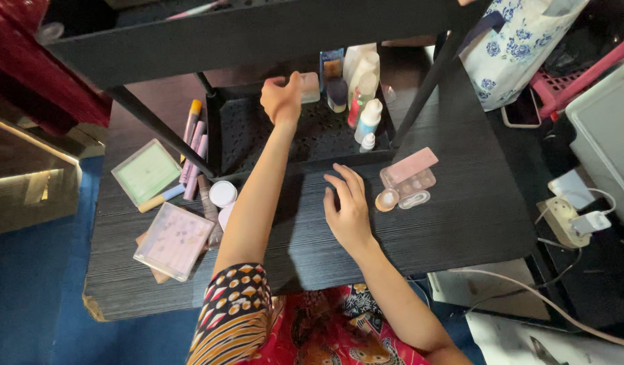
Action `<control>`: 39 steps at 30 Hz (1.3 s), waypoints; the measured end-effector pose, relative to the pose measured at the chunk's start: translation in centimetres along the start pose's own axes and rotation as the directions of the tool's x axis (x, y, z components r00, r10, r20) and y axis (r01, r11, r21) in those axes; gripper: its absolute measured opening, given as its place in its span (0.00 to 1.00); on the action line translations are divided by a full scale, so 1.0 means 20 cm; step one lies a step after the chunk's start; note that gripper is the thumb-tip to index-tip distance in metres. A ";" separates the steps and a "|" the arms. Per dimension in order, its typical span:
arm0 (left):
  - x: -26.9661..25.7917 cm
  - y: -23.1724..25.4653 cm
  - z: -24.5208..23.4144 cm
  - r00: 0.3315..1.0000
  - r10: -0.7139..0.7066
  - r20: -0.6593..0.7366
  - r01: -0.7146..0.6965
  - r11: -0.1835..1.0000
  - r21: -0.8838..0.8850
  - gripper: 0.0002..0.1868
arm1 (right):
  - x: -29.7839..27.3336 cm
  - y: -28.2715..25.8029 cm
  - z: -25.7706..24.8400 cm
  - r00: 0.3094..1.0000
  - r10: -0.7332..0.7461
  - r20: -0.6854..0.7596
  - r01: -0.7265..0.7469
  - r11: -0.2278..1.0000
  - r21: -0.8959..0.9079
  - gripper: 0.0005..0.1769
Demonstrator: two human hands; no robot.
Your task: The person organizes various cosmetic items on a black rolling cart. They pick up bottles, tubes, and compacts from the tabletop and place them onto the lower shelf of the cart, arranging them in rows.
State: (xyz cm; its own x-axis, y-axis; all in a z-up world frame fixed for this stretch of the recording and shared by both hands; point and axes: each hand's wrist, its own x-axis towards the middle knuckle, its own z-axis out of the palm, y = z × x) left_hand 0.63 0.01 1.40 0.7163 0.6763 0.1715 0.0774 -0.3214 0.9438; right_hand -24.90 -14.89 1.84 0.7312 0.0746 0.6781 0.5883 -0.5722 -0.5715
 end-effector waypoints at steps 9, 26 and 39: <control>-0.67 0.32 -0.29 0.957 0.215 0.196 -0.106 0.886 -0.452 0.09 | 0.05 -0.10 -0.13 0.961 -0.233 -0.151 0.256 0.955 0.153 0.03; -1.30 0.14 -0.68 0.700 0.559 0.444 -0.330 0.805 -0.494 0.34 | -0.18 0.27 -0.54 0.858 0.012 -0.514 -0.188 0.938 -0.290 0.13; -1.60 -0.09 -1.03 0.605 0.347 0.717 0.193 0.810 -0.554 0.41 | -0.33 -0.28 -0.18 0.953 0.164 0.254 -0.274 0.821 0.501 0.47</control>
State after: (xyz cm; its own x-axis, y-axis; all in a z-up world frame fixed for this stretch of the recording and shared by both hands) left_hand -36.76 -7.40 0.10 0.9571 -0.1778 0.2287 -0.1838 0.2376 0.9538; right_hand -34.20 -15.04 2.22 0.8809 0.1848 0.4357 0.4555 -0.0811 -0.8866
